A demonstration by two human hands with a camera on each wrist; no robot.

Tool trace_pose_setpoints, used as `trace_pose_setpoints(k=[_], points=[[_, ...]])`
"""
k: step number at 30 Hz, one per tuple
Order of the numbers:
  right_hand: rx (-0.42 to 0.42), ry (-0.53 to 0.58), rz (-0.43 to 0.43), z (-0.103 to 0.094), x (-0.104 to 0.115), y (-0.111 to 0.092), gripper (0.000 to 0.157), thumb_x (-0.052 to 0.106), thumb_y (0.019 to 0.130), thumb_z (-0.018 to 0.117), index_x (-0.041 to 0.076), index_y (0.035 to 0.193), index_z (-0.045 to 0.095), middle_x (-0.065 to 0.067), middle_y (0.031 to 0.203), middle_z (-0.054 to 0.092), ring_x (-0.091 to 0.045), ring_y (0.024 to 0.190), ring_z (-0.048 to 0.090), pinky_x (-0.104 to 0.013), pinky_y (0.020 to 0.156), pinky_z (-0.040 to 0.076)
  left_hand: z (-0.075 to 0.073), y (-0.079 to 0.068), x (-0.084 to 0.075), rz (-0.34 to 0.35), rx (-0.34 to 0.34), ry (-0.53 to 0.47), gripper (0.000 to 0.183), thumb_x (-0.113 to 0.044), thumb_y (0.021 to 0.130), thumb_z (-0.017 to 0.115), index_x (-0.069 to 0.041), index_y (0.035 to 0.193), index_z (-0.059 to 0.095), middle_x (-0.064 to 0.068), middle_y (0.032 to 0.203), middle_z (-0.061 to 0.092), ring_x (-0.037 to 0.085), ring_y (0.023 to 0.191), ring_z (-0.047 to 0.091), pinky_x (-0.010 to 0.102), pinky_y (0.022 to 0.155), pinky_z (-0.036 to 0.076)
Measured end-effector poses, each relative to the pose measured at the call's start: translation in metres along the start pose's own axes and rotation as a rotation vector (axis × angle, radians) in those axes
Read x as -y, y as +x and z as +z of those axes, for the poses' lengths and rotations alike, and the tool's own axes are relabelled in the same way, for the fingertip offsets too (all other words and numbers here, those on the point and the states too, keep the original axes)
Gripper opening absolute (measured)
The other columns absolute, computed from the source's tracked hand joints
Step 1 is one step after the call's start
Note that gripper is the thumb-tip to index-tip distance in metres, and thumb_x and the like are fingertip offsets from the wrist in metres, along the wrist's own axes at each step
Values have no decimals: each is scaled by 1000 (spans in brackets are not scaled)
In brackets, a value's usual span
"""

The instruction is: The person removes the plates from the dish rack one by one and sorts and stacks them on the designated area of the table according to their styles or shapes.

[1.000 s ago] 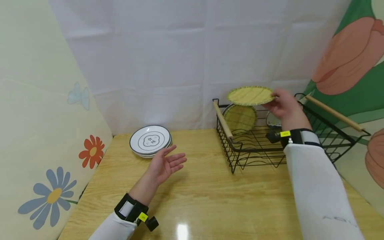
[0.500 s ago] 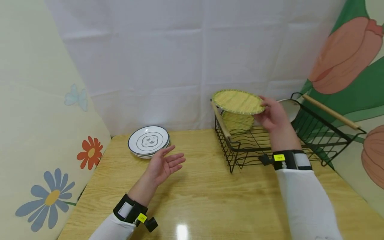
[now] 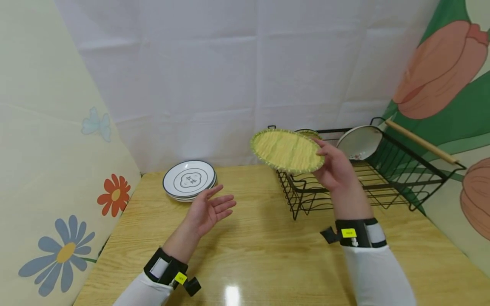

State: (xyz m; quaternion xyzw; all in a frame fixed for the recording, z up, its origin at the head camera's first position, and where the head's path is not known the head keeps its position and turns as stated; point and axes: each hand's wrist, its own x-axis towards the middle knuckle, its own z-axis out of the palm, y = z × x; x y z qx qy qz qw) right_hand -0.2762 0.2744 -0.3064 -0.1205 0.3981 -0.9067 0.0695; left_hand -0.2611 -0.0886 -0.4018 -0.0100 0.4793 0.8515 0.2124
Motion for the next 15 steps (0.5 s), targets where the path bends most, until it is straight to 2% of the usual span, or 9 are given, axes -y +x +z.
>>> trace_pose_setpoints(k=[4, 8, 15], points=[[-6, -43, 4, 2, -9, -4, 41, -4, 101, 29, 7, 138, 43, -10, 112, 71, -20, 86, 75, -26, 71, 63, 0, -1, 0, 3, 11, 1, 51, -35, 110, 32, -15, 157, 35, 12, 120, 73, 21, 104, 76, 36, 92, 61], [-8, -54, 11, 4, -13, -9, 42, -5, 100, 31, 5, 140, 42, -11, 111, 72, -20, 85, 76, -26, 72, 63, 0, -3, -1, 8, 27, 3, 52, -37, 111, 32, -15, 158, 33, 11, 118, 73, 21, 104, 76, 36, 92, 61], [10, -79, 16, 7, -16, -19, 54, -8, 100, 33, 6, 152, 28, -12, 118, 72, -21, 89, 77, -26, 74, 63, 5, -9, -3, 1, 53, -18, 48, -37, 110, 34, -17, 154, 36, 9, 111, 74, 19, 98, 77, 35, 88, 62]])
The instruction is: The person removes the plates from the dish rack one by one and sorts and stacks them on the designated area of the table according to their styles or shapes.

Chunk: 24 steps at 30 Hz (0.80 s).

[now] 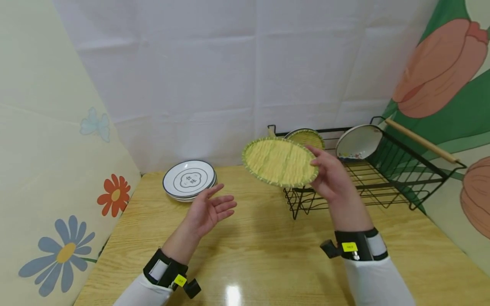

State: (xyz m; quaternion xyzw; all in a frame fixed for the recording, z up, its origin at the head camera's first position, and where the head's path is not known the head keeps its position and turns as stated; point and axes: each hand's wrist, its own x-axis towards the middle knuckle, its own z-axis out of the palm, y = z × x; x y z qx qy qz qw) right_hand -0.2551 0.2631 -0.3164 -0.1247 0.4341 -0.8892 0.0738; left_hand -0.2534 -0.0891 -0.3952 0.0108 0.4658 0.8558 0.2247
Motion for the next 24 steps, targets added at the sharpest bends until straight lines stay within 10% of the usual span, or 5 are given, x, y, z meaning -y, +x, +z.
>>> trace_pose_setpoints(k=[7, 24], points=[[89, 6, 0, 9, -4, -5, 47, -8, 100, 32, 4, 145, 36, -13, 121, 67, -22, 94, 76, -27, 78, 63, 9, -7, -4, 6, 23, -3, 47, -37, 111, 35, -18, 154, 35, 7, 103, 76, 20, 96, 78, 34, 84, 63], [-12, -192, 84, 52, -43, -5, 45, -6, 97, 42, 9, 140, 44, -4, 123, 63, -13, 88, 74, -23, 67, 61, 25, -30, -20, 169, 96, 24, 34, -42, 111, 26, -20, 122, 51, -2, 85, 79, 12, 73, 76, 29, 66, 62]])
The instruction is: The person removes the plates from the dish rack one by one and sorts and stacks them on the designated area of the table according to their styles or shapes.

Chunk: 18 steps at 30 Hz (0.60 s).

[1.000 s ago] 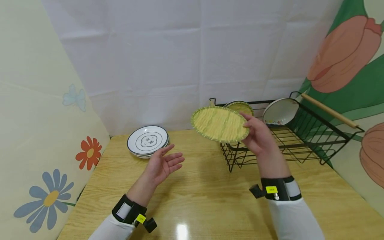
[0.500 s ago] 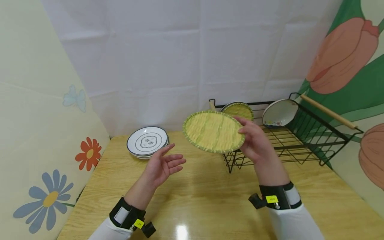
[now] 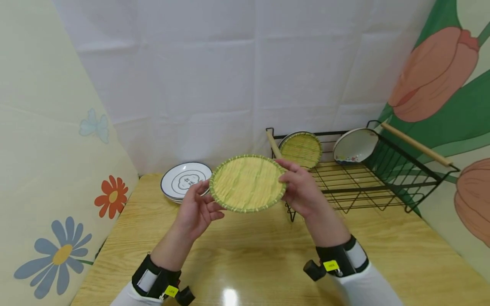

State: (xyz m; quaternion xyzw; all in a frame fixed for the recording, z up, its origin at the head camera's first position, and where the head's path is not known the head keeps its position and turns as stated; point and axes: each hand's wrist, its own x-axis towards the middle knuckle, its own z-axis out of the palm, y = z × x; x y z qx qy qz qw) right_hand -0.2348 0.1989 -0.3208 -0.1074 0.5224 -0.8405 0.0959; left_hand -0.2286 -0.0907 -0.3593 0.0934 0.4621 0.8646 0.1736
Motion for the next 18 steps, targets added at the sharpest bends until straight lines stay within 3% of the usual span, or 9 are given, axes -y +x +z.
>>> trace_pose_setpoints(k=[3, 6, 13, 18], points=[[-17, -30, 15, 6, -5, 1, 46, -4, 97, 46, 10, 140, 46, -2, 118, 66, -12, 83, 73, -23, 65, 61, -1, -2, -4, 29, -4, 4, 39, -45, 110, 26, -21, 130, 49, -2, 85, 79, 11, 70, 75, 28, 64, 62], [-26, -51, 20, 10, -10, 1, 45, -3, 97, 47, 10, 141, 47, -1, 115, 67, -11, 80, 72, -23, 65, 60, -3, -3, -8, 45, 33, 10, 41, -43, 111, 28, -19, 137, 48, -2, 88, 80, 11, 72, 76, 28, 65, 63], [-49, -51, 43, 16, -18, 2, 52, -2, 97, 45, 7, 148, 40, -4, 121, 64, -12, 85, 73, -23, 67, 60, -6, -5, -14, 57, 130, -7, 31, -25, 111, 28, -16, 130, 50, 0, 93, 81, 12, 75, 78, 29, 64, 63], [-50, -24, 71, 21, -23, 4, 57, -1, 97, 42, 7, 153, 36, -5, 129, 61, -13, 91, 74, -24, 70, 61, -10, -7, -19, 49, 169, -15, 28, -21, 111, 26, -14, 130, 45, 2, 98, 81, 13, 81, 79, 30, 67, 64]])
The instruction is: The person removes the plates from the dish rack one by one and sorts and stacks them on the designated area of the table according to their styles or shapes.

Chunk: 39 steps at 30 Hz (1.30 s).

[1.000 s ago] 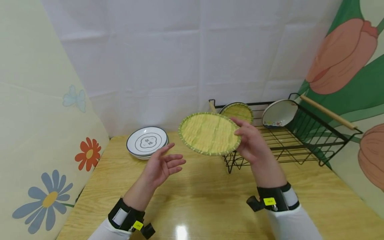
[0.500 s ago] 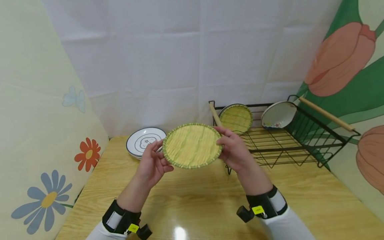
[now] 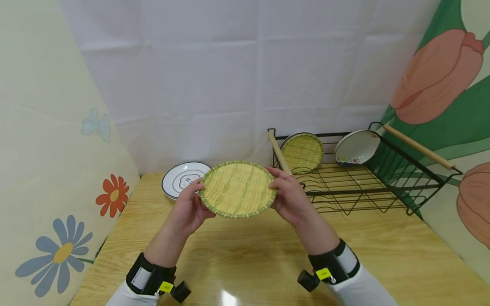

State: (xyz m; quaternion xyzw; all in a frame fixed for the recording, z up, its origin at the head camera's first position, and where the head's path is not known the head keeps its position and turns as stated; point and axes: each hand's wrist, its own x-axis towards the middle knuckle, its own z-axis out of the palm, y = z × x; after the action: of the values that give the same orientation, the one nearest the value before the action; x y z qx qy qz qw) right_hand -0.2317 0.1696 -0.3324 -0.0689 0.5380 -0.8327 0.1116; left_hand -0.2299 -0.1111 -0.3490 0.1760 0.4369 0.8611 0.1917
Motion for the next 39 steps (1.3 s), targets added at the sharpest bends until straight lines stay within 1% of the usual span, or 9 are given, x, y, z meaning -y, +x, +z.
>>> trace_pose_setpoints(k=[6, 12, 18, 24, 28, 31, 35, 39], points=[[4, 17, 8, 0, -4, 1, 55, -1, 97, 42, 8, 151, 38, -4, 127, 63, -13, 91, 74, -24, 71, 61, -5, 0, -2, -23, 24, 18, 32, -17, 110, 27, -10, 137, 43, 3, 102, 80, 14, 84, 79, 30, 69, 64], [8, 37, 22, -3, -7, 4, 57, 1, 98, 43, 10, 154, 38, -3, 129, 66, -14, 94, 75, -24, 75, 62, -7, 2, -2, -46, 23, 27, 32, -13, 109, 27, -8, 137, 43, 4, 101, 80, 13, 83, 79, 29, 70, 64], [39, 71, 24, -5, -11, 8, 55, 3, 102, 41, 9, 156, 36, -3, 123, 70, -12, 89, 75, -24, 74, 62, -7, 3, -2, -65, -6, 67, 33, -10, 107, 28, -5, 136, 44, 5, 100, 80, 14, 84, 79, 31, 73, 64], [65, 84, 15, -5, -12, 9, 51, 10, 106, 40, 9, 157, 35, -3, 120, 71, -12, 87, 75, -26, 72, 62, -9, 2, -4, -62, -20, 100, 33, -10, 108, 31, -4, 136, 48, 5, 99, 80, 14, 84, 79, 31, 74, 64], [74, 112, 9, -3, -14, 9, 44, 20, 111, 40, 11, 153, 39, -2, 116, 72, -12, 87, 75, -29, 73, 63, -12, 2, -5, -51, -26, 97, 32, -9, 108, 32, -4, 133, 51, 5, 98, 80, 14, 83, 79, 31, 73, 64], [77, 128, 7, -2, -16, 9, 41, 26, 112, 38, 13, 150, 41, 0, 111, 73, -13, 84, 75, -31, 74, 63, -15, 3, -7, -40, -39, 100, 30, -9, 108, 33, -5, 129, 54, 4, 95, 80, 14, 82, 79, 31, 72, 64], [92, 147, 6, -2, -18, 9, 39, 31, 112, 37, 15, 147, 42, 1, 101, 75, -15, 78, 74, -32, 71, 63, -21, 4, -9, -32, -62, 111, 26, -9, 108, 35, -9, 120, 58, 2, 91, 80, 14, 79, 78, 30, 69, 64], [93, 167, 22, -4, -20, 10, 33, 32, 112, 37, 17, 142, 42, -1, 93, 71, -18, 75, 73, -31, 69, 62, -30, 7, -11, -24, -83, 119, 27, -7, 109, 35, -11, 113, 61, 1, 88, 80, 12, 76, 77, 28, 66, 63]])
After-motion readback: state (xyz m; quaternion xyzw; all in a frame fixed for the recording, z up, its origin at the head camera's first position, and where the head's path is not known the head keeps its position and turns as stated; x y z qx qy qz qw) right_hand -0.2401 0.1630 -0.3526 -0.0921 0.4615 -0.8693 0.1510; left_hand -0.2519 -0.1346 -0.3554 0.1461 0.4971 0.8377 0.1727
